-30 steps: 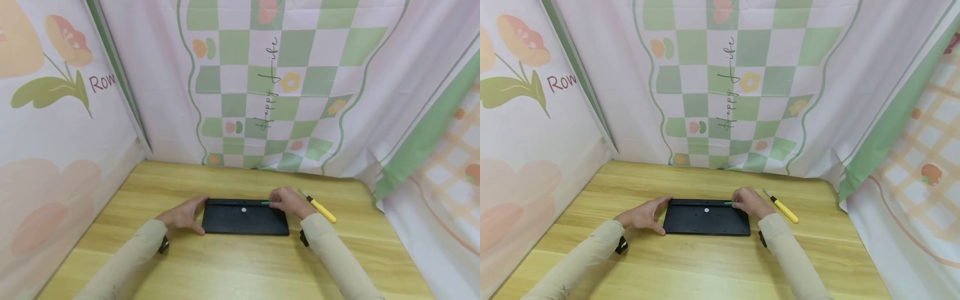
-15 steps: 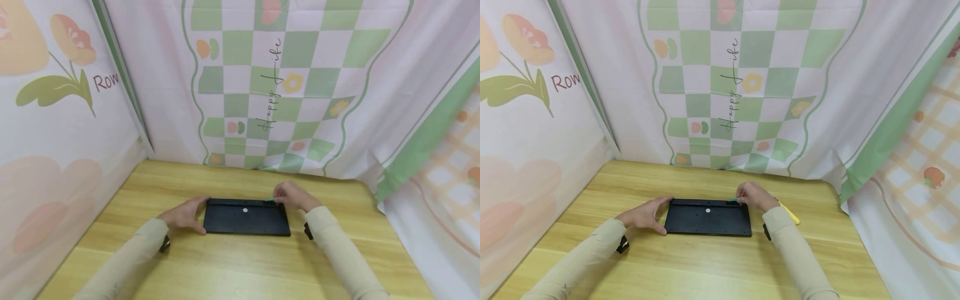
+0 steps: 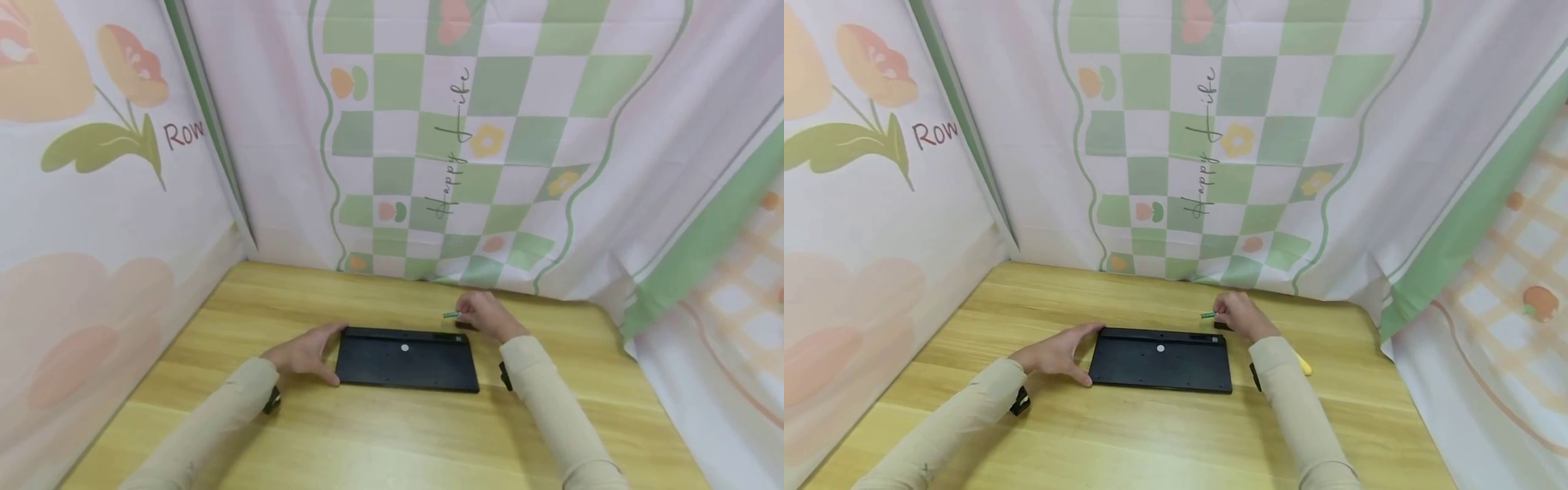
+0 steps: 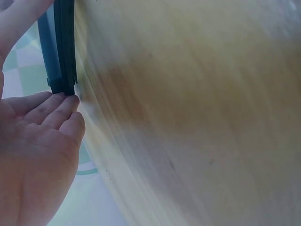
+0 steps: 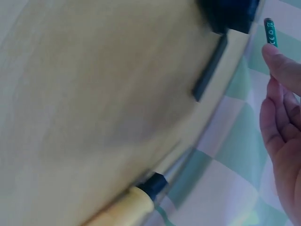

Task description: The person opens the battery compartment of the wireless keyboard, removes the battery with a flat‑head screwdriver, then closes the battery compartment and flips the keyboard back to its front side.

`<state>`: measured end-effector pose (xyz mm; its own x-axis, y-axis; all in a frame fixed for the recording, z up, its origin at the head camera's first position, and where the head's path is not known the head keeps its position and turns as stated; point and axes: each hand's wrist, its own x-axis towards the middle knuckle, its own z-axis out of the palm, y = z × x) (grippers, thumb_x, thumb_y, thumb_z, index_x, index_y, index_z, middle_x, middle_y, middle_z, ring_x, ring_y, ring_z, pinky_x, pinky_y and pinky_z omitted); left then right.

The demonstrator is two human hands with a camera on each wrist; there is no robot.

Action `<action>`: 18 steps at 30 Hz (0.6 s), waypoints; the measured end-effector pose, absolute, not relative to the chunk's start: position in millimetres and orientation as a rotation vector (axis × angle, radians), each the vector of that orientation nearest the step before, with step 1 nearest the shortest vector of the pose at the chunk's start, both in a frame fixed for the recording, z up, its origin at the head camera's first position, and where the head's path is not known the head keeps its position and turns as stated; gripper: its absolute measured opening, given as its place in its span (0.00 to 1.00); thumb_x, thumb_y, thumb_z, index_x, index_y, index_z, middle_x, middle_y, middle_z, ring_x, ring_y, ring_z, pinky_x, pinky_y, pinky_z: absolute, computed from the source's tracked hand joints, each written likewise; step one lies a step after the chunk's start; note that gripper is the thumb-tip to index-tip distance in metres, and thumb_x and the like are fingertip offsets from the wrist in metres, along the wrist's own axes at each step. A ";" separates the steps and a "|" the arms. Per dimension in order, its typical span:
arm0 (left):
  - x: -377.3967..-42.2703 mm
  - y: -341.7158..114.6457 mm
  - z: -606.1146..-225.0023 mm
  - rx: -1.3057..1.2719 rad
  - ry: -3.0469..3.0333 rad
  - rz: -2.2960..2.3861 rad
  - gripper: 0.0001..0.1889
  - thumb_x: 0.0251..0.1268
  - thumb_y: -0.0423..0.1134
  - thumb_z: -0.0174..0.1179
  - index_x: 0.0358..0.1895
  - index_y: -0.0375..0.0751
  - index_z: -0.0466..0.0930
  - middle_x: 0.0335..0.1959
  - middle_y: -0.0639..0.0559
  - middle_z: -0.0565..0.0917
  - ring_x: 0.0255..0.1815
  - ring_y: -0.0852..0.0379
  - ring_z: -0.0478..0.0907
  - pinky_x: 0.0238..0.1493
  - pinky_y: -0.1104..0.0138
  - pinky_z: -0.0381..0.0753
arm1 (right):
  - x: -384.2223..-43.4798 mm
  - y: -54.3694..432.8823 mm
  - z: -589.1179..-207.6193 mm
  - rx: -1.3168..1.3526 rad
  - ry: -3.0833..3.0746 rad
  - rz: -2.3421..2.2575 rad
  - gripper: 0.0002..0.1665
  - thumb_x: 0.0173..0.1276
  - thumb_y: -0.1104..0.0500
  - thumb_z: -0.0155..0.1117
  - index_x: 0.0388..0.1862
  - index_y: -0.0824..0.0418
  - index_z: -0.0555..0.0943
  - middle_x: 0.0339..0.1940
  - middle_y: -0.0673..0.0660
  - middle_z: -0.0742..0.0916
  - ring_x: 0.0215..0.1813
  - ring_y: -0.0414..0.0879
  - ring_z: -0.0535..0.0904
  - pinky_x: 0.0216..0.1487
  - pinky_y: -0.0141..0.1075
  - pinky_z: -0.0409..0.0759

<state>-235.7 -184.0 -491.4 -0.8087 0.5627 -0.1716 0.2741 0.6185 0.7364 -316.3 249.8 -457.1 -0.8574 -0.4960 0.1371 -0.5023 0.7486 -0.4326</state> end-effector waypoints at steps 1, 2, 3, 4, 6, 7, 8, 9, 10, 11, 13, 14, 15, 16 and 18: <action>-235.8 -183.7 -491.5 0.668 2.457 1.027 0.66 0.48 0.48 0.86 0.87 0.41 0.48 0.88 0.38 0.52 0.88 0.36 0.51 0.86 0.40 0.54 | -317.5 250.1 -460.2 0.831 -2.919 0.736 0.02 0.67 0.69 0.74 0.38 0.67 0.88 0.35 0.58 0.90 0.38 0.50 0.86 0.42 0.44 0.89; -236.0 -183.5 -491.8 0.670 2.462 1.022 0.66 0.48 0.48 0.86 0.87 0.41 0.48 0.87 0.38 0.53 0.87 0.36 0.51 0.86 0.40 0.54 | -318.8 250.5 -463.4 0.820 -2.916 0.739 0.02 0.67 0.69 0.74 0.38 0.66 0.88 0.34 0.58 0.90 0.38 0.49 0.86 0.41 0.43 0.89; -236.1 -183.2 -491.6 0.669 2.465 1.019 0.66 0.48 0.47 0.86 0.87 0.41 0.48 0.87 0.38 0.53 0.87 0.36 0.51 0.86 0.40 0.54 | -320.4 250.9 -466.2 0.810 -2.912 0.737 0.02 0.67 0.69 0.74 0.38 0.66 0.88 0.35 0.57 0.90 0.38 0.49 0.86 0.41 0.43 0.88; -236.1 -183.1 -491.3 0.664 2.465 1.021 0.66 0.48 0.47 0.86 0.87 0.41 0.48 0.87 0.39 0.53 0.87 0.36 0.51 0.86 0.40 0.54 | -322.1 250.7 -468.5 0.805 -2.908 0.737 0.02 0.67 0.68 0.74 0.38 0.66 0.88 0.35 0.57 0.90 0.38 0.49 0.86 0.41 0.43 0.88; -236.3 -183.3 -491.2 0.657 2.471 1.019 0.66 0.48 0.47 0.86 0.87 0.41 0.48 0.87 0.39 0.53 0.87 0.36 0.51 0.86 0.41 0.54 | -326.2 250.4 -472.3 0.808 -2.900 0.732 0.02 0.67 0.68 0.74 0.38 0.66 0.88 0.35 0.57 0.90 0.38 0.49 0.86 0.41 0.43 0.88; -236.3 -183.6 -491.1 0.653 2.474 1.020 0.66 0.48 0.46 0.86 0.87 0.41 0.48 0.87 0.39 0.53 0.87 0.36 0.52 0.86 0.40 0.55 | -328.3 250.0 -473.7 0.811 -2.897 0.732 0.02 0.67 0.68 0.75 0.37 0.66 0.88 0.35 0.57 0.90 0.38 0.49 0.86 0.41 0.44 0.88; -236.1 -184.0 -491.0 0.651 2.477 1.017 0.66 0.48 0.46 0.86 0.87 0.41 0.48 0.87 0.39 0.53 0.87 0.36 0.52 0.86 0.40 0.55 | -330.7 249.7 -475.1 0.814 -2.893 0.733 0.03 0.67 0.67 0.75 0.37 0.66 0.88 0.35 0.57 0.90 0.38 0.49 0.86 0.41 0.43 0.88; -236.1 -184.1 -490.6 0.654 2.481 1.012 0.66 0.48 0.46 0.86 0.86 0.41 0.48 0.87 0.39 0.53 0.88 0.37 0.51 0.86 0.41 0.55 | -332.7 249.1 -476.1 0.822 -2.891 0.735 0.03 0.67 0.67 0.75 0.37 0.66 0.88 0.34 0.57 0.90 0.38 0.49 0.86 0.40 0.44 0.88; -236.0 -184.4 -490.4 0.660 2.488 1.003 0.66 0.48 0.47 0.86 0.86 0.41 0.49 0.87 0.39 0.53 0.88 0.37 0.52 0.86 0.41 0.55 | -334.2 248.4 -476.9 0.828 -2.891 0.740 0.03 0.68 0.67 0.74 0.36 0.66 0.88 0.34 0.57 0.90 0.38 0.49 0.86 0.40 0.44 0.88; -236.2 -184.7 -490.7 0.668 2.494 0.994 0.66 0.48 0.47 0.86 0.86 0.41 0.49 0.87 0.38 0.53 0.87 0.37 0.52 0.86 0.41 0.55 | -335.9 247.9 -478.2 0.825 -2.896 0.744 0.03 0.68 0.66 0.74 0.36 0.66 0.88 0.34 0.57 0.90 0.38 0.49 0.86 0.40 0.44 0.88; -236.4 -184.9 -491.0 0.687 2.506 0.971 0.66 0.48 0.48 0.86 0.86 0.40 0.49 0.87 0.39 0.53 0.88 0.37 0.52 0.87 0.42 0.55 | -338.6 247.3 -480.6 0.820 -2.907 0.748 0.03 0.69 0.66 0.74 0.36 0.65 0.88 0.34 0.57 0.90 0.37 0.48 0.86 0.39 0.43 0.88; -236.7 -185.1 -491.4 0.697 2.511 0.962 0.66 0.48 0.49 0.86 0.86 0.40 0.49 0.87 0.39 0.53 0.88 0.37 0.52 0.87 0.42 0.55 | -339.7 247.4 -482.0 0.815 -2.915 0.748 0.03 0.69 0.65 0.74 0.36 0.65 0.88 0.34 0.57 0.90 0.37 0.48 0.86 0.39 0.43 0.88; -236.9 -184.9 -491.5 0.707 2.515 0.952 0.66 0.49 0.49 0.85 0.86 0.40 0.49 0.87 0.39 0.54 0.88 0.38 0.52 0.87 0.42 0.54 | -340.5 247.1 -483.2 0.801 -2.926 0.749 0.02 0.69 0.65 0.74 0.36 0.64 0.88 0.34 0.57 0.90 0.37 0.47 0.86 0.39 0.42 0.88; -236.8 -184.9 -491.6 0.713 2.515 0.951 0.66 0.49 0.49 0.85 0.86 0.40 0.48 0.87 0.39 0.54 0.88 0.37 0.52 0.87 0.42 0.55 | -341.3 247.2 -484.4 0.788 -2.937 0.749 0.02 0.69 0.65 0.74 0.36 0.63 0.87 0.34 0.56 0.90 0.37 0.47 0.86 0.39 0.42 0.87; -236.7 -184.8 -491.6 0.718 2.518 0.945 0.66 0.49 0.50 0.85 0.86 0.40 0.48 0.87 0.39 0.54 0.87 0.38 0.52 0.87 0.43 0.55 | -342.2 247.4 -485.7 0.781 -2.954 0.738 0.02 0.70 0.65 0.73 0.36 0.63 0.87 0.34 0.56 0.90 0.37 0.47 0.85 0.39 0.42 0.87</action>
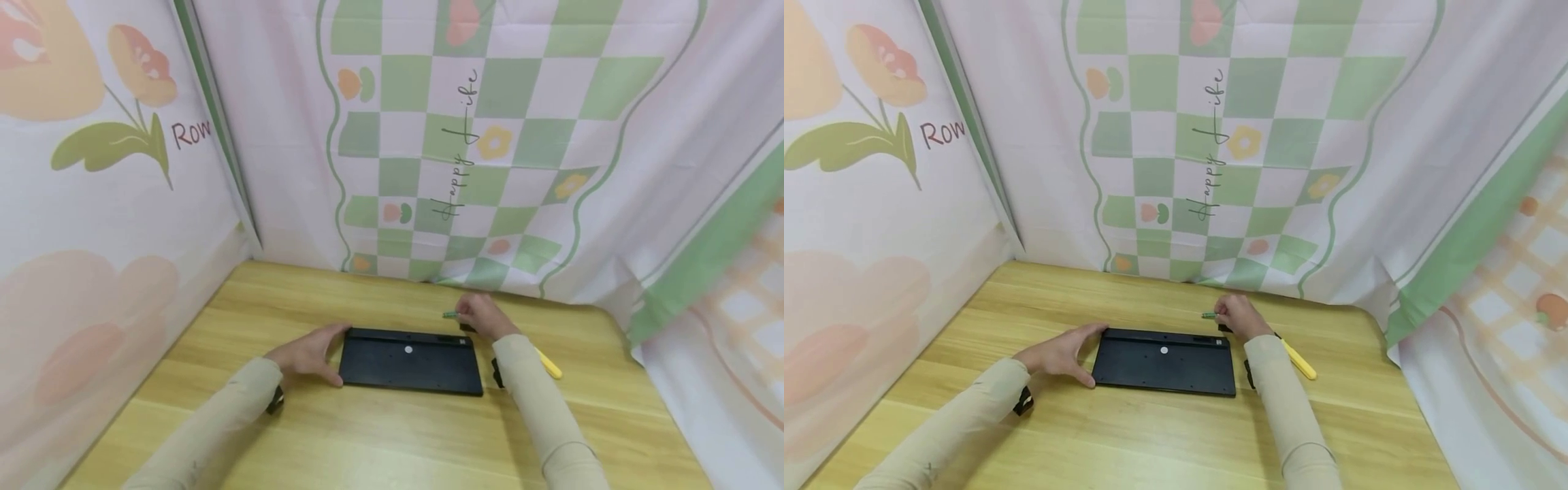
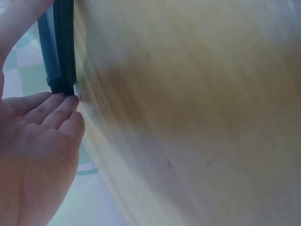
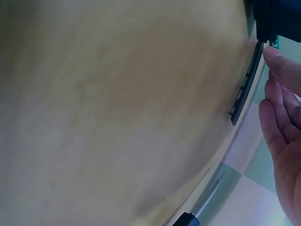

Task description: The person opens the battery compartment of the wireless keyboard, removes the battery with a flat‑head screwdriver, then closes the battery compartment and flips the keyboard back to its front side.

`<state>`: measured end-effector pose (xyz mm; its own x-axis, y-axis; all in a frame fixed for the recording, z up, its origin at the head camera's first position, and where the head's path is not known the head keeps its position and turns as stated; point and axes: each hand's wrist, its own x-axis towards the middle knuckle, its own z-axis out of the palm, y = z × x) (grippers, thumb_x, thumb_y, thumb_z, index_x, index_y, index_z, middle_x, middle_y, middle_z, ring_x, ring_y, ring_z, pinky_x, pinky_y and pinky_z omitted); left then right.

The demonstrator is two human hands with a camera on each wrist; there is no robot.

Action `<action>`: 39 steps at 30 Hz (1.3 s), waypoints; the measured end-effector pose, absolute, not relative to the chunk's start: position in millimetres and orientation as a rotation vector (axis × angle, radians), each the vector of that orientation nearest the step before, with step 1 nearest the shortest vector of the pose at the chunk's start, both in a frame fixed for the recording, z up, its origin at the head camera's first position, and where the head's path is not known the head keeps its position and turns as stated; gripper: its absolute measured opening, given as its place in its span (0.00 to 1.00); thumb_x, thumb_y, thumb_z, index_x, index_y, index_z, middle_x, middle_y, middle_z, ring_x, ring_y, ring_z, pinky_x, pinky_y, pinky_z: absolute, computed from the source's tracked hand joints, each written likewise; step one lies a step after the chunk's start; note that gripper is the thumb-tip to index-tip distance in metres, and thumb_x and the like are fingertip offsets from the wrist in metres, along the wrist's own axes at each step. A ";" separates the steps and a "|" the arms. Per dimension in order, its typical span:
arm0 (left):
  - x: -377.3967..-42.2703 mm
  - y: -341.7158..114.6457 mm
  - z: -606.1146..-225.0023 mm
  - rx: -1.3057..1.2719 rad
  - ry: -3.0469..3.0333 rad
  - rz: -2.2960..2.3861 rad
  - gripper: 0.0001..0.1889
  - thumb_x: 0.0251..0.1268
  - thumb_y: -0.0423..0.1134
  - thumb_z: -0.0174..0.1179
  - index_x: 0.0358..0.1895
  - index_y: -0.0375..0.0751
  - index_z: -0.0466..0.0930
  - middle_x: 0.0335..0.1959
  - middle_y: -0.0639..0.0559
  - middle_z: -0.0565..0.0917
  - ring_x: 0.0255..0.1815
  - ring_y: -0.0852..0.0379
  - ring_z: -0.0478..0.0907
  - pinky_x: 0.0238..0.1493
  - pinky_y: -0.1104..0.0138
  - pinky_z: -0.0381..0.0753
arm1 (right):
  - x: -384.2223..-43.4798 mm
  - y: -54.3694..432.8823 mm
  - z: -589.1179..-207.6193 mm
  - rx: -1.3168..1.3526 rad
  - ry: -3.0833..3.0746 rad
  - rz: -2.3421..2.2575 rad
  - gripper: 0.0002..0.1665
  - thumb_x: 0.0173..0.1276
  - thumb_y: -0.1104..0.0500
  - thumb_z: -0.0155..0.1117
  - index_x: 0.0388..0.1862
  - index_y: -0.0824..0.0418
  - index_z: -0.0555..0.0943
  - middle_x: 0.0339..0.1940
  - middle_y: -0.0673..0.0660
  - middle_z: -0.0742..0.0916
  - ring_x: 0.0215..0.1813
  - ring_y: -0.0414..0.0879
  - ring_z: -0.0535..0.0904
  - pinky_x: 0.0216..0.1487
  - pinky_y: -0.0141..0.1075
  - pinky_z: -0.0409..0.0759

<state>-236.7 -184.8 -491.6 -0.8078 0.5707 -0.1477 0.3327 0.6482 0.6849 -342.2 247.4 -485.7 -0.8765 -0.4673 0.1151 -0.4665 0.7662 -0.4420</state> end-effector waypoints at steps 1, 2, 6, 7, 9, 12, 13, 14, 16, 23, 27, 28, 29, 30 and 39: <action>-236.4 -184.3 -491.2 0.719 2.516 0.946 0.66 0.49 0.49 0.85 0.86 0.40 0.48 0.87 0.39 0.54 0.87 0.38 0.53 0.87 0.43 0.55 | -342.1 247.9 -486.2 -0.771 2.948 -0.734 0.02 0.70 0.65 0.73 0.36 0.63 0.87 0.34 0.56 0.90 0.37 0.47 0.86 0.39 0.43 0.88; -236.2 -183.8 -491.0 0.719 2.517 0.942 0.66 0.49 0.49 0.85 0.86 0.40 0.48 0.87 0.39 0.54 0.87 0.38 0.53 0.87 0.43 0.55 | -341.9 248.4 -486.6 -0.750 2.944 -0.731 0.02 0.71 0.65 0.73 0.36 0.63 0.87 0.35 0.56 0.90 0.38 0.47 0.86 0.40 0.43 0.88; -235.1 -182.7 -488.9 0.711 2.520 0.935 0.66 0.48 0.48 0.86 0.86 0.40 0.49 0.87 0.39 0.55 0.87 0.37 0.53 0.87 0.42 0.56 | -341.7 249.6 -486.1 -0.725 2.913 -0.715 0.02 0.72 0.65 0.71 0.39 0.64 0.88 0.38 0.57 0.91 0.41 0.50 0.87 0.45 0.45 0.89; -235.0 -182.6 -488.7 0.707 2.521 0.935 0.66 0.48 0.47 0.86 0.86 0.40 0.49 0.87 0.39 0.55 0.87 0.37 0.53 0.86 0.43 0.56 | -342.1 249.7 -485.9 -0.718 2.906 -0.714 0.02 0.72 0.65 0.71 0.40 0.64 0.89 0.39 0.58 0.91 0.42 0.50 0.88 0.46 0.46 0.89; -235.0 -182.3 -488.2 0.701 2.521 0.942 0.66 0.48 0.47 0.86 0.86 0.39 0.49 0.87 0.38 0.55 0.87 0.37 0.54 0.86 0.42 0.56 | -342.7 250.7 -484.7 -0.713 2.894 -0.706 0.04 0.73 0.65 0.70 0.42 0.64 0.89 0.41 0.59 0.92 0.44 0.52 0.88 0.48 0.47 0.90; -235.0 -182.6 -488.1 0.697 2.522 0.951 0.65 0.48 0.47 0.86 0.86 0.39 0.49 0.87 0.38 0.55 0.87 0.37 0.54 0.86 0.43 0.56 | -342.5 254.0 -481.9 -0.723 2.875 -0.706 0.06 0.74 0.66 0.69 0.46 0.64 0.89 0.44 0.61 0.92 0.47 0.54 0.89 0.50 0.49 0.90; -235.2 -183.0 -488.4 0.693 2.522 0.948 0.65 0.48 0.47 0.86 0.86 0.40 0.49 0.87 0.38 0.55 0.87 0.37 0.53 0.87 0.43 0.56 | -342.4 255.6 -480.8 -0.722 2.873 -0.703 0.07 0.74 0.66 0.68 0.48 0.64 0.89 0.45 0.61 0.92 0.48 0.55 0.89 0.51 0.49 0.90; -235.4 -182.7 -488.5 0.695 2.518 0.951 0.65 0.48 0.47 0.86 0.86 0.39 0.49 0.87 0.38 0.55 0.87 0.37 0.53 0.87 0.43 0.55 | -340.9 257.8 -478.3 -0.723 2.864 -0.702 0.09 0.75 0.66 0.68 0.50 0.65 0.89 0.47 0.62 0.92 0.50 0.56 0.89 0.51 0.50 0.90; -235.7 -182.7 -489.2 0.700 2.515 0.956 0.66 0.48 0.47 0.86 0.86 0.39 0.49 0.87 0.38 0.54 0.87 0.37 0.53 0.87 0.42 0.56 | -337.9 262.3 -473.4 -0.713 2.849 -0.700 0.11 0.76 0.65 0.67 0.53 0.66 0.88 0.50 0.64 0.91 0.52 0.58 0.88 0.53 0.50 0.90; -235.8 -183.0 -488.9 0.701 2.508 0.955 0.66 0.48 0.47 0.86 0.86 0.40 0.48 0.87 0.38 0.53 0.87 0.37 0.52 0.87 0.42 0.55 | -327.1 274.2 -462.7 -0.632 2.843 -0.641 0.15 0.78 0.62 0.65 0.58 0.67 0.86 0.53 0.66 0.91 0.55 0.59 0.88 0.57 0.52 0.89; -234.9 -183.4 -487.5 0.686 2.505 0.962 0.66 0.48 0.47 0.86 0.86 0.39 0.48 0.87 0.37 0.53 0.87 0.36 0.52 0.86 0.41 0.55 | -322.4 279.5 -468.6 -0.664 2.869 -0.631 0.13 0.77 0.64 0.66 0.56 0.67 0.87 0.51 0.65 0.91 0.54 0.59 0.88 0.57 0.53 0.89; -234.8 -183.6 -487.5 0.680 2.503 0.967 0.66 0.48 0.47 0.86 0.86 0.39 0.48 0.87 0.37 0.54 0.87 0.35 0.52 0.86 0.41 0.54 | -321.1 280.4 -470.7 -0.664 2.880 -0.635 0.12 0.76 0.64 0.67 0.55 0.66 0.88 0.51 0.64 0.91 0.54 0.58 0.88 0.57 0.52 0.89; -234.6 -183.7 -487.4 0.674 2.502 0.964 0.66 0.48 0.47 0.86 0.86 0.39 0.48 0.87 0.37 0.53 0.87 0.36 0.52 0.87 0.41 0.54 | -319.9 281.1 -472.8 -0.680 2.885 -0.638 0.12 0.75 0.65 0.67 0.54 0.66 0.88 0.50 0.64 0.92 0.53 0.58 0.88 0.57 0.53 0.89; -234.3 -183.9 -487.8 0.676 2.499 0.974 0.66 0.48 0.47 0.86 0.86 0.38 0.49 0.87 0.36 0.54 0.87 0.35 0.52 0.86 0.40 0.54 | -318.8 281.6 -474.7 -0.686 2.891 -0.640 0.11 0.75 0.65 0.67 0.53 0.66 0.89 0.50 0.63 0.92 0.53 0.57 0.88 0.57 0.52 0.89; -235.9 -183.3 -489.7 0.692 2.489 0.992 0.66 0.48 0.48 0.86 0.86 0.37 0.49 0.87 0.35 0.54 0.87 0.34 0.51 0.86 0.40 0.54 | -315.7 285.1 -483.1 -0.740 2.934 -0.671 0.08 0.70 0.70 0.70 0.44 0.63 0.91 0.44 0.60 0.93 0.47 0.55 0.90 0.50 0.49 0.91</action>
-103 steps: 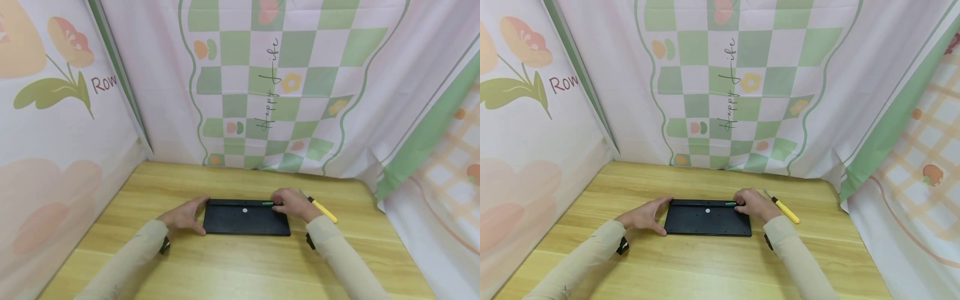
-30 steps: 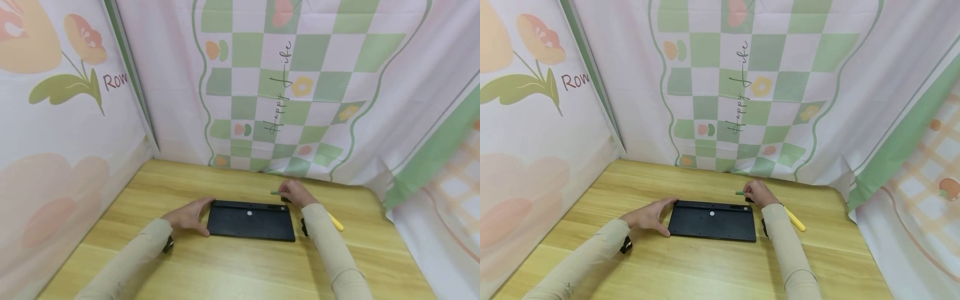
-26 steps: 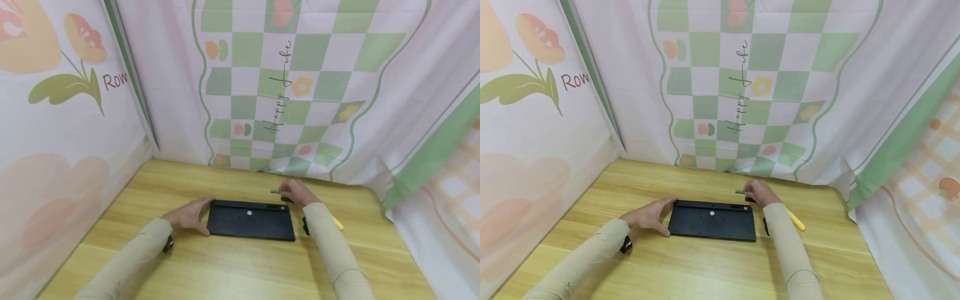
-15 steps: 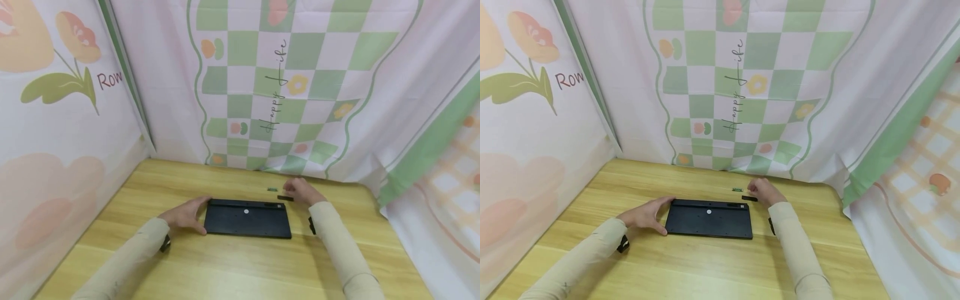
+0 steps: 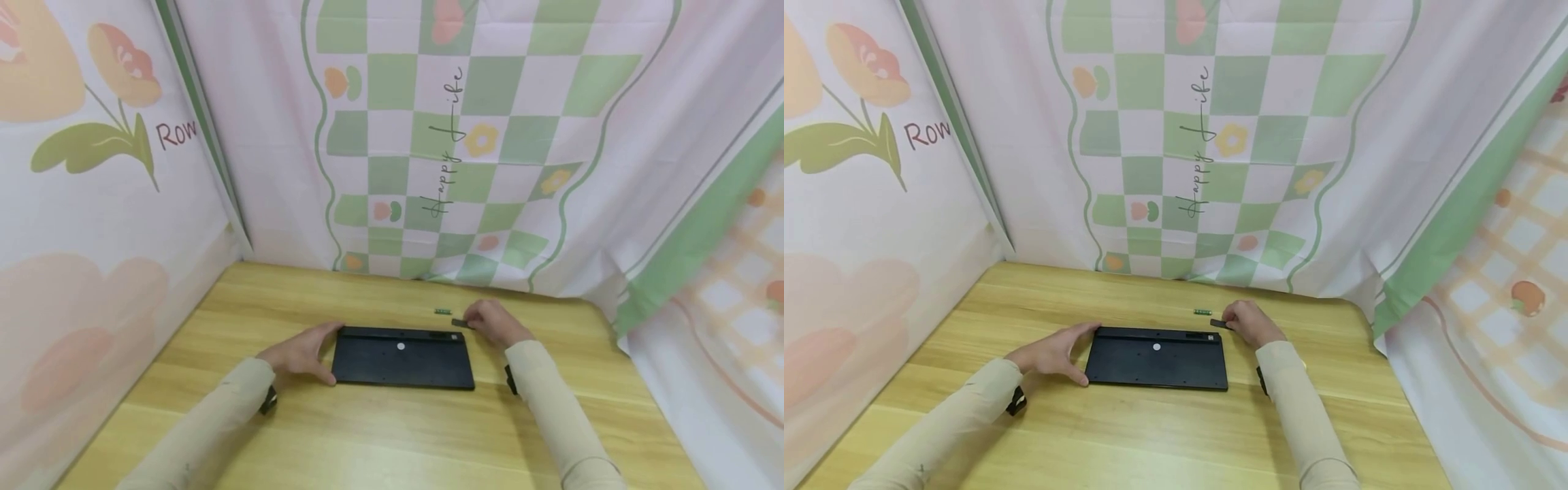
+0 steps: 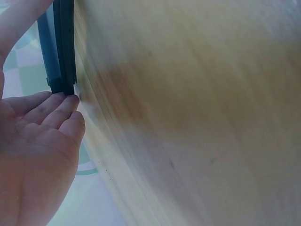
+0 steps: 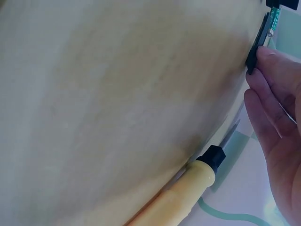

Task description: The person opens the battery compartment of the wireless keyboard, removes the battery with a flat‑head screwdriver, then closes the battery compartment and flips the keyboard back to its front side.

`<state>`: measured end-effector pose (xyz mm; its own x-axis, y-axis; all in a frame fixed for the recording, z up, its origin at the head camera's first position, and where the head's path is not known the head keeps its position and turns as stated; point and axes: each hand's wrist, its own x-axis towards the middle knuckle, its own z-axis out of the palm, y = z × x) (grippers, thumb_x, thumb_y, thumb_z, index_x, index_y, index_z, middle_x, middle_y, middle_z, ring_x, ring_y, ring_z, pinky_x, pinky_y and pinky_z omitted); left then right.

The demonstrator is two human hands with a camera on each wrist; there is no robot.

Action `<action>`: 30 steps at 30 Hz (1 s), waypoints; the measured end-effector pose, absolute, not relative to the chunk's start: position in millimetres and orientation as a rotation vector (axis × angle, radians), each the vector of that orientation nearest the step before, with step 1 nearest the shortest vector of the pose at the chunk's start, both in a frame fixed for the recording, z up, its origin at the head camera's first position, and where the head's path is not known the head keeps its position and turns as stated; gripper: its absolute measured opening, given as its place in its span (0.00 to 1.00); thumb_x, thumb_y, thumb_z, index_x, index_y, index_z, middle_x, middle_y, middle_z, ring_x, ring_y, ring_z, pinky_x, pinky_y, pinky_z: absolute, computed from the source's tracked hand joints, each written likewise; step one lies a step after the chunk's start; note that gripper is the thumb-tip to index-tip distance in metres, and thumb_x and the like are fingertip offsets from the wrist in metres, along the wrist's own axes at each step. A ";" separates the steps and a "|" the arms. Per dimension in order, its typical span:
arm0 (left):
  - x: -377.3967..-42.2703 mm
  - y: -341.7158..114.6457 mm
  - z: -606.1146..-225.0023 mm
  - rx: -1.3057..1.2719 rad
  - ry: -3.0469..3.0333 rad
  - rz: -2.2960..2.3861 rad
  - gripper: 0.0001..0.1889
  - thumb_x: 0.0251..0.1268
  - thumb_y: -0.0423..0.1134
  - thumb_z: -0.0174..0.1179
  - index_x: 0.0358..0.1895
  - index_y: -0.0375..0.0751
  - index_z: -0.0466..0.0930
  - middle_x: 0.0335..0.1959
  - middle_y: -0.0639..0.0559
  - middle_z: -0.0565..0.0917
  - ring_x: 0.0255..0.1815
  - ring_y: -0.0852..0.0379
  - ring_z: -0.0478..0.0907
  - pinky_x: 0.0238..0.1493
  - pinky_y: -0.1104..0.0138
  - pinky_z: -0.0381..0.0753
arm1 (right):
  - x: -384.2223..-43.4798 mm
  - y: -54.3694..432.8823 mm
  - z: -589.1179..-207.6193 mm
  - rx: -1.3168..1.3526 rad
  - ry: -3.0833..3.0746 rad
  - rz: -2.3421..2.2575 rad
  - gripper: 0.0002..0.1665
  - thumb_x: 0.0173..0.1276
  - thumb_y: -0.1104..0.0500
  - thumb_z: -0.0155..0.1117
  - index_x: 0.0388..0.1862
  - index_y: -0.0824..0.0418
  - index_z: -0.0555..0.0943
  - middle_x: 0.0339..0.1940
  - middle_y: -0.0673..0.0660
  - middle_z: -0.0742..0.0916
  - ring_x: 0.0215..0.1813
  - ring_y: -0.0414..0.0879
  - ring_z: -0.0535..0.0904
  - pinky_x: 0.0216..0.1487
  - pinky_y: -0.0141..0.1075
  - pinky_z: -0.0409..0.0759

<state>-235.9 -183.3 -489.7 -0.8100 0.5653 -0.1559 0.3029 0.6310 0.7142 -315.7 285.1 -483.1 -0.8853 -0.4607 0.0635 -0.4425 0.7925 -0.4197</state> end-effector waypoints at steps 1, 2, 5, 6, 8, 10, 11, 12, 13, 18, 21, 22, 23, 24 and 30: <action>-236.0 -183.3 -489.7 0.693 2.490 0.990 0.66 0.48 0.48 0.86 0.86 0.37 0.49 0.87 0.35 0.54 0.87 0.34 0.51 0.86 0.40 0.54 | -315.8 284.9 -483.5 -0.725 2.936 -0.674 0.08 0.70 0.70 0.71 0.43 0.62 0.92 0.43 0.59 0.93 0.47 0.54 0.90 0.50 0.48 0.91; -236.1 -183.4 -489.7 0.692 2.492 0.985 0.66 0.48 0.48 0.86 0.86 0.38 0.49 0.87 0.36 0.53 0.87 0.35 0.51 0.86 0.40 0.54 | -315.6 284.7 -483.4 -0.717 2.935 -0.676 0.08 0.70 0.70 0.71 0.43 0.62 0.92 0.42 0.59 0.93 0.47 0.53 0.90 0.50 0.48 0.91; -236.0 -183.4 -489.7 0.692 2.496 0.978 0.66 0.48 0.48 0.86 0.86 0.38 0.49 0.87 0.36 0.54 0.87 0.35 0.52 0.86 0.40 0.54 | -314.9 284.2 -482.9 -0.705 2.933 -0.689 0.07 0.69 0.70 0.71 0.41 0.61 0.92 0.41 0.58 0.93 0.46 0.53 0.89 0.50 0.49 0.90; -235.9 -183.4 -489.6 0.689 2.494 0.978 0.66 0.47 0.48 0.86 0.86 0.39 0.49 0.87 0.36 0.53 0.87 0.35 0.52 0.86 0.40 0.54 | -314.7 284.0 -482.7 -0.696 2.931 -0.701 0.08 0.69 0.70 0.71 0.41 0.61 0.91 0.41 0.58 0.93 0.46 0.53 0.89 0.51 0.49 0.90; -235.5 -183.2 -489.2 0.685 2.489 0.980 0.66 0.47 0.48 0.86 0.86 0.39 0.49 0.87 0.37 0.53 0.87 0.36 0.51 0.86 0.40 0.54 | -314.1 283.7 -481.4 -0.705 2.931 -0.707 0.08 0.69 0.70 0.70 0.41 0.60 0.91 0.41 0.57 0.93 0.47 0.53 0.89 0.52 0.50 0.90; -235.2 -182.7 -489.0 0.682 2.486 0.981 0.66 0.48 0.49 0.86 0.86 0.40 0.49 0.87 0.38 0.53 0.88 0.36 0.51 0.87 0.41 0.54 | -313.6 283.1 -479.6 -0.703 2.932 -0.707 0.08 0.69 0.70 0.70 0.40 0.60 0.91 0.40 0.57 0.93 0.47 0.53 0.89 0.52 0.50 0.90; -235.0 -182.4 -488.8 0.682 2.483 0.985 0.66 0.48 0.49 0.86 0.86 0.39 0.49 0.87 0.37 0.53 0.88 0.36 0.51 0.87 0.41 0.54 | -313.2 282.5 -478.2 -0.695 2.931 -0.705 0.08 0.70 0.70 0.70 0.39 0.59 0.91 0.40 0.56 0.93 0.47 0.52 0.89 0.52 0.50 0.90; -234.9 -182.2 -488.5 0.683 2.482 0.985 0.66 0.48 0.48 0.86 0.86 0.40 0.49 0.87 0.38 0.53 0.88 0.36 0.51 0.87 0.41 0.54 | -312.6 281.8 -476.4 -0.687 2.927 -0.703 0.08 0.70 0.70 0.70 0.39 0.58 0.91 0.39 0.55 0.93 0.46 0.52 0.88 0.52 0.50 0.90; -234.8 -182.0 -488.3 0.684 2.481 0.987 0.66 0.48 0.48 0.86 0.86 0.39 0.49 0.87 0.37 0.53 0.88 0.36 0.51 0.87 0.41 0.54 | -311.9 281.1 -474.3 -0.690 2.923 -0.696 0.08 0.71 0.69 0.69 0.39 0.58 0.91 0.39 0.55 0.92 0.46 0.51 0.88 0.51 0.50 0.90; -234.0 -181.5 -487.7 0.677 2.484 0.994 0.66 0.48 0.47 0.86 0.86 0.40 0.49 0.87 0.38 0.53 0.88 0.36 0.51 0.87 0.41 0.54 | -307.1 274.8 -462.2 -0.679 2.896 -0.690 0.08 0.73 0.68 0.69 0.40 0.56 0.90 0.38 0.52 0.93 0.44 0.47 0.88 0.48 0.46 0.90; -232.9 -181.7 -488.1 0.674 2.489 0.993 0.66 0.48 0.47 0.86 0.86 0.40 0.49 0.87 0.38 0.53 0.87 0.36 0.51 0.87 0.41 0.54 | -304.3 269.6 -456.7 -0.721 2.892 -0.667 0.08 0.72 0.67 0.70 0.41 0.55 0.91 0.38 0.51 0.93 0.42 0.45 0.88 0.46 0.44 0.90; -232.7 -181.6 -488.0 0.675 2.491 0.991 0.66 0.48 0.47 0.86 0.86 0.40 0.49 0.87 0.38 0.53 0.87 0.36 0.52 0.86 0.41 0.54 | -303.6 267.8 -455.1 -0.746 2.892 -0.658 0.08 0.72 0.67 0.70 0.41 0.56 0.91 0.38 0.51 0.93 0.42 0.45 0.88 0.45 0.44 0.90; -232.6 -181.6 -487.8 0.674 2.490 0.994 0.66 0.48 0.47 0.86 0.86 0.40 0.49 0.87 0.37 0.53 0.87 0.36 0.52 0.86 0.41 0.54 | -303.0 266.0 -453.8 -0.770 2.889 -0.649 0.08 0.72 0.67 0.70 0.41 0.56 0.91 0.38 0.51 0.93 0.42 0.45 0.88 0.45 0.43 0.91; -232.4 -181.6 -487.8 0.673 2.489 0.994 0.66 0.47 0.47 0.86 0.86 0.40 0.49 0.87 0.38 0.53 0.87 0.36 0.52 0.86 0.41 0.55 | -302.1 264.0 -452.5 -0.787 2.886 -0.647 0.08 0.72 0.67 0.71 0.41 0.55 0.91 0.38 0.51 0.93 0.42 0.44 0.88 0.46 0.43 0.91; -232.2 -181.1 -487.8 0.688 2.492 0.996 0.66 0.47 0.47 0.86 0.86 0.41 0.49 0.87 0.38 0.53 0.87 0.36 0.51 0.86 0.40 0.54 | -296.1 252.0 -446.4 -0.962 2.859 -0.617 0.06 0.71 0.66 0.71 0.39 0.56 0.91 0.37 0.50 0.93 0.42 0.46 0.88 0.47 0.44 0.90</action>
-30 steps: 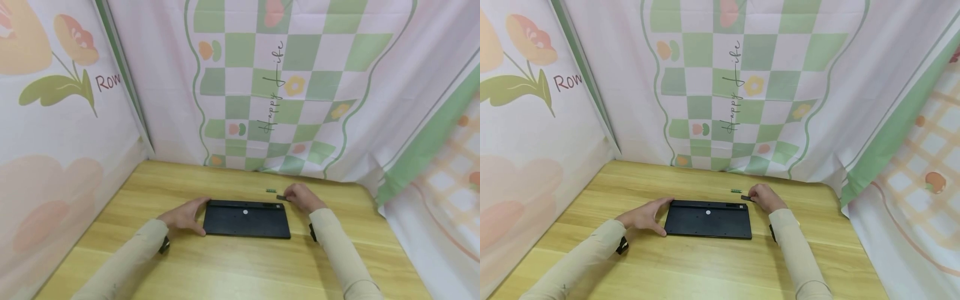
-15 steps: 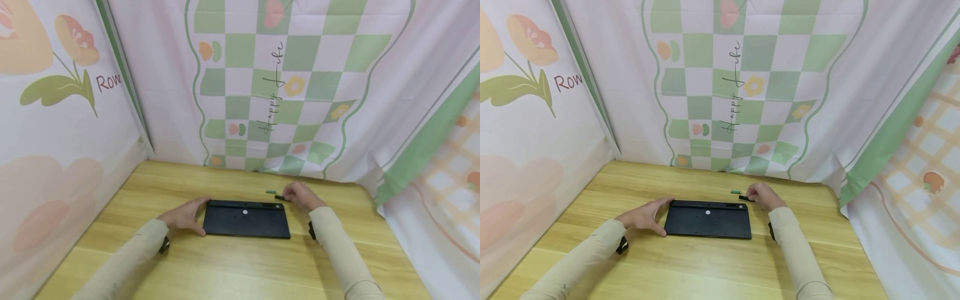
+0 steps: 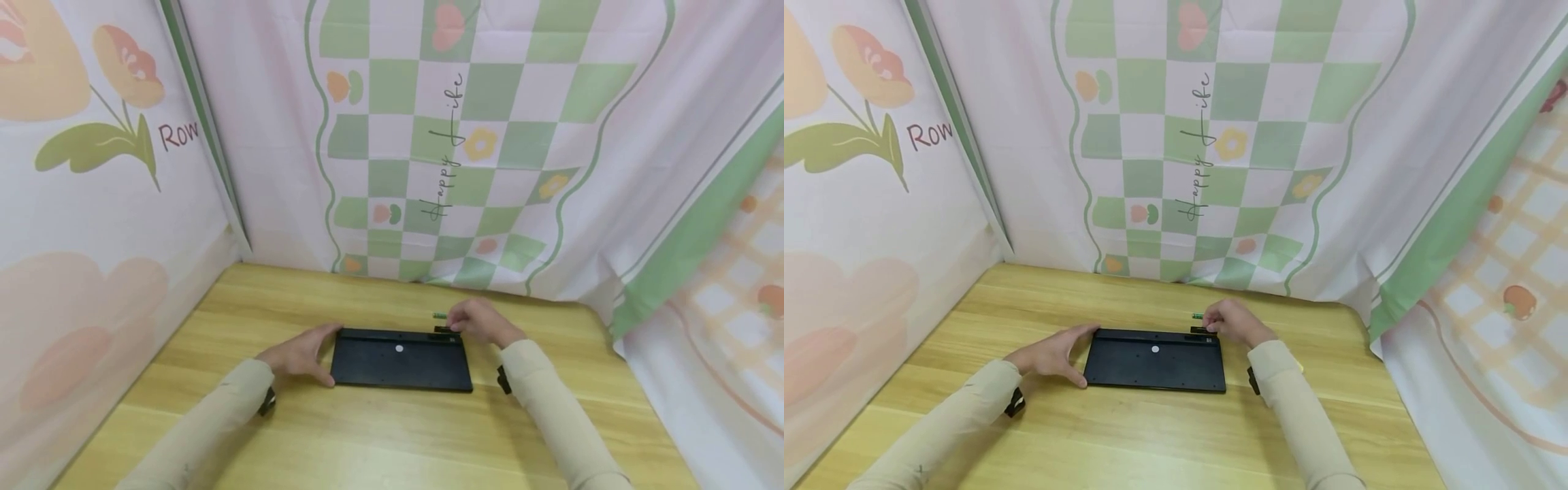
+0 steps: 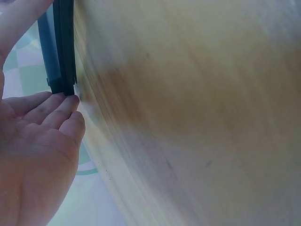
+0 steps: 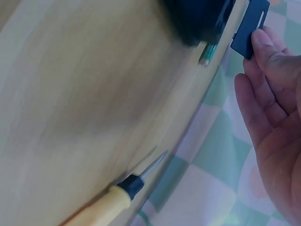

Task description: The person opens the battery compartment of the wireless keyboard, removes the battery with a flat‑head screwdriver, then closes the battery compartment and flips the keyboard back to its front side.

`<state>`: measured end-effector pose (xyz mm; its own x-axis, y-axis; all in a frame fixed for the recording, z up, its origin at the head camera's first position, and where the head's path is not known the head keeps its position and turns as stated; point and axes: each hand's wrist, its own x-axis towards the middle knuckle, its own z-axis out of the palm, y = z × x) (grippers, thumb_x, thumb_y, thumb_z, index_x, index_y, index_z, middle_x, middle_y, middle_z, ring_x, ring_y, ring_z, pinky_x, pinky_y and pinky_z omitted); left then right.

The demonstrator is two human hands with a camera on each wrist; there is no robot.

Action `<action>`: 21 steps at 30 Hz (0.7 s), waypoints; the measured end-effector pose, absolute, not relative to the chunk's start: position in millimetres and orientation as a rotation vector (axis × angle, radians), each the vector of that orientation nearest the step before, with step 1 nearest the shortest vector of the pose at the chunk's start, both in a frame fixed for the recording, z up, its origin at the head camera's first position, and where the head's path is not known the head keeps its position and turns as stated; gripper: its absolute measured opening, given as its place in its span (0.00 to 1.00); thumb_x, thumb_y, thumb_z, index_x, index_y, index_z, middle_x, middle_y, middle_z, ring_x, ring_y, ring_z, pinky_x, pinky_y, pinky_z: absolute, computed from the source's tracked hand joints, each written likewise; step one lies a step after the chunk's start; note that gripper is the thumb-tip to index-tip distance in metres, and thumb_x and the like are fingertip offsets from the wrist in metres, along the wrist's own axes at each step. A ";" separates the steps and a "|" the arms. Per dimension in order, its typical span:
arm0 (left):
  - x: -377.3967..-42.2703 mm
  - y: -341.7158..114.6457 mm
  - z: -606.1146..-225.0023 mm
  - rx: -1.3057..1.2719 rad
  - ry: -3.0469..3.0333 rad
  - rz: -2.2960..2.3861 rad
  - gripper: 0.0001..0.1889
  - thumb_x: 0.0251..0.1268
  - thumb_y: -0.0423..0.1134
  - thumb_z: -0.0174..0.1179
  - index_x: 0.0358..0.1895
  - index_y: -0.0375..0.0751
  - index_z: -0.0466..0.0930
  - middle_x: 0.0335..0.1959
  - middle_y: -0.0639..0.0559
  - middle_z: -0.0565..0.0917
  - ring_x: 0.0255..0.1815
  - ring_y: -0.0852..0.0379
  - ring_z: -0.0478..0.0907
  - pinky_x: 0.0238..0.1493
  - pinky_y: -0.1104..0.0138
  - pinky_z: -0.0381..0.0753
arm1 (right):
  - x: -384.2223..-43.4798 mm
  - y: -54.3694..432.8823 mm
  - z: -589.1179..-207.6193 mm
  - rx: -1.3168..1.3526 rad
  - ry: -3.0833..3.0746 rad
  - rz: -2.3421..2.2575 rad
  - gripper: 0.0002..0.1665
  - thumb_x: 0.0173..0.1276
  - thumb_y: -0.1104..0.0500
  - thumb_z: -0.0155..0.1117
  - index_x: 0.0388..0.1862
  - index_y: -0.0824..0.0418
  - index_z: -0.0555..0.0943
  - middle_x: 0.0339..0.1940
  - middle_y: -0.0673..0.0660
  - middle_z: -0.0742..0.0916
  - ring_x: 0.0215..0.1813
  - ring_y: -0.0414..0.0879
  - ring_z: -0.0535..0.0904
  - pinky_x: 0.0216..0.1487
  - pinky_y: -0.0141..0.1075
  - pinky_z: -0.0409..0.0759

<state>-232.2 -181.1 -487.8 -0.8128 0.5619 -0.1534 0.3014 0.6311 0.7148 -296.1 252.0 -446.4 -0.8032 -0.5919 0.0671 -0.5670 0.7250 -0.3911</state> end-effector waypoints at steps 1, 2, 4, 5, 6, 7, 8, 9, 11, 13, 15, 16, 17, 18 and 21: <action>-232.2 -181.7 -488.5 0.695 2.495 0.995 0.66 0.48 0.47 0.86 0.86 0.40 0.49 0.87 0.38 0.53 0.87 0.36 0.51 0.86 0.40 0.54 | -295.2 249.6 -446.3 -0.985 2.851 -0.610 0.06 0.71 0.66 0.71 0.39 0.56 0.91 0.37 0.49 0.93 0.42 0.45 0.88 0.46 0.44 0.90; -232.3 -182.2 -489.3 0.703 2.499 0.992 0.66 0.48 0.48 0.86 0.86 0.40 0.49 0.87 0.38 0.53 0.87 0.36 0.51 0.86 0.40 0.54 | -294.2 247.2 -446.3 -1.002 2.841 -0.611 0.06 0.71 0.66 0.71 0.38 0.56 0.91 0.36 0.49 0.93 0.42 0.45 0.88 0.45 0.43 0.90; -232.7 -183.2 -490.5 0.715 2.503 0.988 0.66 0.48 0.48 0.86 0.86 0.40 0.49 0.87 0.37 0.53 0.87 0.35 0.51 0.86 0.40 0.54 | -292.4 242.8 -445.9 -1.015 2.821 -0.615 0.06 0.71 0.66 0.71 0.38 0.57 0.91 0.36 0.49 0.93 0.41 0.44 0.88 0.43 0.40 0.89; -232.9 -183.8 -491.0 0.719 2.504 0.987 0.66 0.48 0.48 0.85 0.86 0.40 0.48 0.87 0.37 0.53 0.87 0.35 0.51 0.86 0.40 0.54 | -291.8 240.9 -446.1 -1.023 2.818 -0.610 0.06 0.71 0.66 0.71 0.37 0.57 0.91 0.35 0.49 0.93 0.40 0.43 0.87 0.42 0.39 0.88; -232.9 -184.3 -491.2 0.719 2.501 0.989 0.66 0.48 0.48 0.85 0.86 0.40 0.48 0.87 0.38 0.53 0.87 0.35 0.51 0.86 0.40 0.54 | -291.6 239.2 -446.7 -1.034 2.814 -0.605 0.06 0.71 0.67 0.71 0.37 0.57 0.90 0.35 0.49 0.93 0.39 0.42 0.87 0.41 0.38 0.87; -233.1 -184.2 -491.1 0.718 2.498 0.993 0.66 0.48 0.48 0.85 0.86 0.40 0.48 0.87 0.37 0.53 0.87 0.35 0.51 0.86 0.40 0.54 | -291.4 238.6 -447.0 -1.040 2.811 -0.602 0.06 0.71 0.67 0.71 0.37 0.57 0.90 0.34 0.48 0.93 0.39 0.41 0.86 0.41 0.37 0.87; -233.3 -184.1 -490.9 0.719 2.496 0.998 0.66 0.48 0.48 0.85 0.86 0.40 0.48 0.87 0.37 0.53 0.87 0.35 0.51 0.86 0.40 0.54 | -291.3 238.1 -447.5 -1.047 2.811 -0.601 0.05 0.71 0.67 0.71 0.36 0.58 0.90 0.34 0.49 0.92 0.39 0.41 0.86 0.40 0.36 0.87; -233.2 -184.0 -490.5 0.717 2.490 1.004 0.66 0.48 0.48 0.85 0.86 0.40 0.48 0.87 0.37 0.53 0.87 0.35 0.51 0.86 0.40 0.54 | -291.9 237.8 -448.5 -1.055 2.810 -0.601 0.05 0.70 0.67 0.71 0.36 0.59 0.90 0.33 0.49 0.92 0.38 0.41 0.86 0.40 0.36 0.86; -233.1 -184.0 -490.7 0.716 2.484 1.008 0.66 0.48 0.48 0.85 0.86 0.40 0.48 0.87 0.37 0.52 0.87 0.35 0.51 0.86 0.40 0.54 | -293.2 238.0 -451.0 -1.070 2.809 -0.601 0.05 0.69 0.67 0.72 0.36 0.59 0.90 0.33 0.49 0.92 0.38 0.40 0.86 0.40 0.36 0.86; -232.9 -183.9 -491.1 0.717 2.482 1.011 0.66 0.49 0.47 0.85 0.86 0.39 0.48 0.87 0.37 0.53 0.87 0.35 0.51 0.86 0.40 0.54 | -294.2 238.6 -453.3 -1.060 2.803 -0.608 0.05 0.69 0.68 0.72 0.36 0.59 0.90 0.33 0.49 0.92 0.38 0.40 0.86 0.40 0.35 0.86; -232.7 -184.1 -491.4 0.714 2.485 1.002 0.66 0.49 0.47 0.85 0.87 0.40 0.48 0.87 0.38 0.53 0.87 0.36 0.51 0.86 0.40 0.55 | -296.0 239.1 -455.8 -1.059 2.795 -0.611 0.05 0.69 0.68 0.72 0.35 0.59 0.90 0.33 0.48 0.92 0.38 0.39 0.86 0.40 0.34 0.86; -232.9 -184.3 -491.6 0.713 2.489 0.994 0.66 0.49 0.47 0.85 0.87 0.40 0.48 0.88 0.38 0.53 0.88 0.36 0.51 0.87 0.41 0.54 | -296.6 239.3 -456.7 -1.057 2.790 -0.613 0.05 0.69 0.68 0.72 0.35 0.58 0.90 0.32 0.48 0.92 0.37 0.39 0.85 0.40 0.34 0.86; -233.0 -184.5 -491.5 0.715 2.494 0.992 0.66 0.49 0.47 0.85 0.86 0.40 0.48 0.87 0.37 0.53 0.87 0.36 0.51 0.86 0.40 0.54 | -297.4 239.4 -457.8 -1.055 2.786 -0.615 0.05 0.69 0.68 0.72 0.35 0.58 0.90 0.32 0.48 0.92 0.37 0.39 0.85 0.39 0.34 0.86; -233.1 -184.6 -491.4 0.714 2.498 0.988 0.66 0.49 0.47 0.85 0.86 0.39 0.48 0.87 0.37 0.53 0.87 0.35 0.51 0.86 0.40 0.54 | -297.9 239.4 -458.7 -1.052 2.785 -0.615 0.05 0.69 0.68 0.72 0.35 0.58 0.90 0.32 0.48 0.92 0.37 0.38 0.85 0.39 0.33 0.86; -233.3 -184.7 -490.5 0.713 2.511 0.975 0.66 0.49 0.47 0.85 0.86 0.39 0.48 0.87 0.36 0.53 0.87 0.35 0.51 0.86 0.40 0.54 | -299.0 238.9 -460.5 -1.053 2.790 -0.612 0.05 0.69 0.67 0.72 0.35 0.58 0.90 0.32 0.49 0.92 0.37 0.39 0.85 0.40 0.34 0.86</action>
